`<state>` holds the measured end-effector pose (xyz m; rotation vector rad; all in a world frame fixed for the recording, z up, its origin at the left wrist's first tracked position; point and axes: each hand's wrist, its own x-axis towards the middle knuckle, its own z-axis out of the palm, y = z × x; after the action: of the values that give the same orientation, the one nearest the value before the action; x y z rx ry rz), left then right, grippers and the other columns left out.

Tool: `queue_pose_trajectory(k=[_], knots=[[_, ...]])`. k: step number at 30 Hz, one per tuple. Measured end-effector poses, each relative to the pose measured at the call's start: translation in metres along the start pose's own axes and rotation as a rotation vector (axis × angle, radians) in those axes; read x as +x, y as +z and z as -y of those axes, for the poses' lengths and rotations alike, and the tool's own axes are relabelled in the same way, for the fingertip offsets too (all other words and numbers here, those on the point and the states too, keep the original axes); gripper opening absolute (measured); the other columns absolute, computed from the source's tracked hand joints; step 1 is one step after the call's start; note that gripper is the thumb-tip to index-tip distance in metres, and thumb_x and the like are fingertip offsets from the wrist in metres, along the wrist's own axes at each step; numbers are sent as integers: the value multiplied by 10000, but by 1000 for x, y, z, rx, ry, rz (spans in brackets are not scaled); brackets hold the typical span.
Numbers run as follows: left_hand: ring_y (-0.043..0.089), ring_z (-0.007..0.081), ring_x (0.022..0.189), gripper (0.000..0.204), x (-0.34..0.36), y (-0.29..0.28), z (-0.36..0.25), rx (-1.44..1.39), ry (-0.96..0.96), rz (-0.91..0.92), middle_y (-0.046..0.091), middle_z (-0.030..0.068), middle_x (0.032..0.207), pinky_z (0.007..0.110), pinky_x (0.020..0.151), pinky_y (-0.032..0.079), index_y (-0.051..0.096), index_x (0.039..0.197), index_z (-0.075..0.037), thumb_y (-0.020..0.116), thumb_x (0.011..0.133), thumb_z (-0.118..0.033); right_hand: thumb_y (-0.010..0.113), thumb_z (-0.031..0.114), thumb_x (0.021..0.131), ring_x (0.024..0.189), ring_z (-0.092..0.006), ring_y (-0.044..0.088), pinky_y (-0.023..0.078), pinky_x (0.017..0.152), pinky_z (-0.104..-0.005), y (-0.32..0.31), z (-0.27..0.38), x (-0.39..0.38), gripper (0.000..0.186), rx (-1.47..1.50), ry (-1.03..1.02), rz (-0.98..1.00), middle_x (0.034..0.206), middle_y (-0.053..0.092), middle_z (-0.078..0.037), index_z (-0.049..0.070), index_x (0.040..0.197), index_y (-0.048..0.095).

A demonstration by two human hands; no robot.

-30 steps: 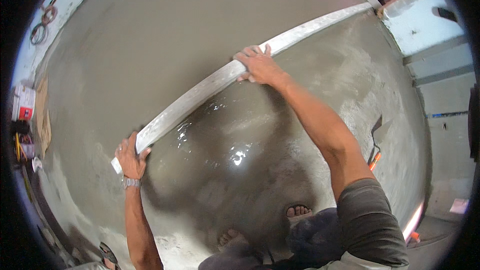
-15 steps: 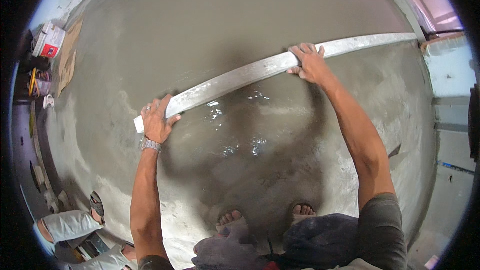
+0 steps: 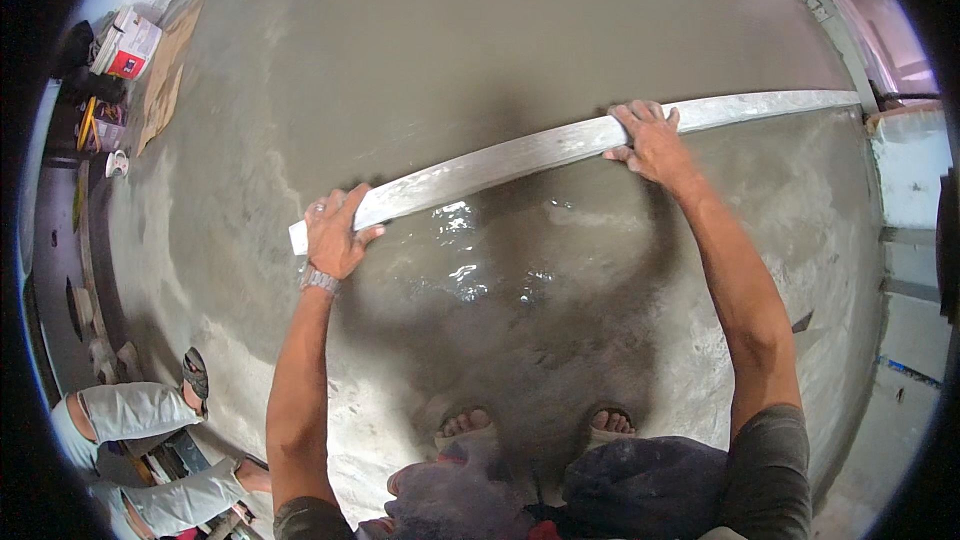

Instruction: The person uses a long straightedge to level wet concrete on a floor. They repeatedly pull the straightedge across the surface to create a flat plane, occasionally using a trowel to fill low spots.

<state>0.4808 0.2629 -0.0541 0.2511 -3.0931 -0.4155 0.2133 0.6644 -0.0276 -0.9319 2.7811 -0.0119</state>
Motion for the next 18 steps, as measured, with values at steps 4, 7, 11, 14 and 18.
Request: queue_pose_trajectory(k=[4,7,11,14,18], knots=[[535,322,1012,724,-2,2,-4,53,-7,-44,581,119,1046,505,955,333,542,1308,-146,644,750,-595,698,491,781,1306,-362,372,219,1049,-702,4,-6,2,692,-15,-17,-33,1335,470,-133,157,1344,474],[534,324,1019,720,0,8,-17,38,30,-81,577,123,1034,505,955,335,541,1310,-144,640,756,-594,705,471,775,1299,-363,381,223,1039,-708,2,-17,-2,687,-36,-10,-55,1326,477,-119,155,1341,476],[539,327,1006,710,-11,2,-14,9,33,-63,574,133,1030,502,967,332,539,1305,-141,622,770,-600,716,456,770,1281,-365,395,245,1027,-692,1,-12,-8,686,-23,4,-21,1295,487,-132,131,1327,481],[545,335,981,694,-18,-3,-8,1,-16,-1,573,139,1027,515,986,318,545,1299,-146,610,781,-603,726,461,759,1294,-352,391,231,1041,-712,0,0,-9,694,-13,-28,7,1317,477,-108,163,1333,473],[536,321,1003,684,-15,-2,-14,24,-19,-5,574,123,1031,508,982,320,550,1293,-150,662,760,-564,725,449,766,1287,-344,396,230,1051,-703,1,-1,-10,680,-56,4,-36,1312,480,-105,174,1335,475]])
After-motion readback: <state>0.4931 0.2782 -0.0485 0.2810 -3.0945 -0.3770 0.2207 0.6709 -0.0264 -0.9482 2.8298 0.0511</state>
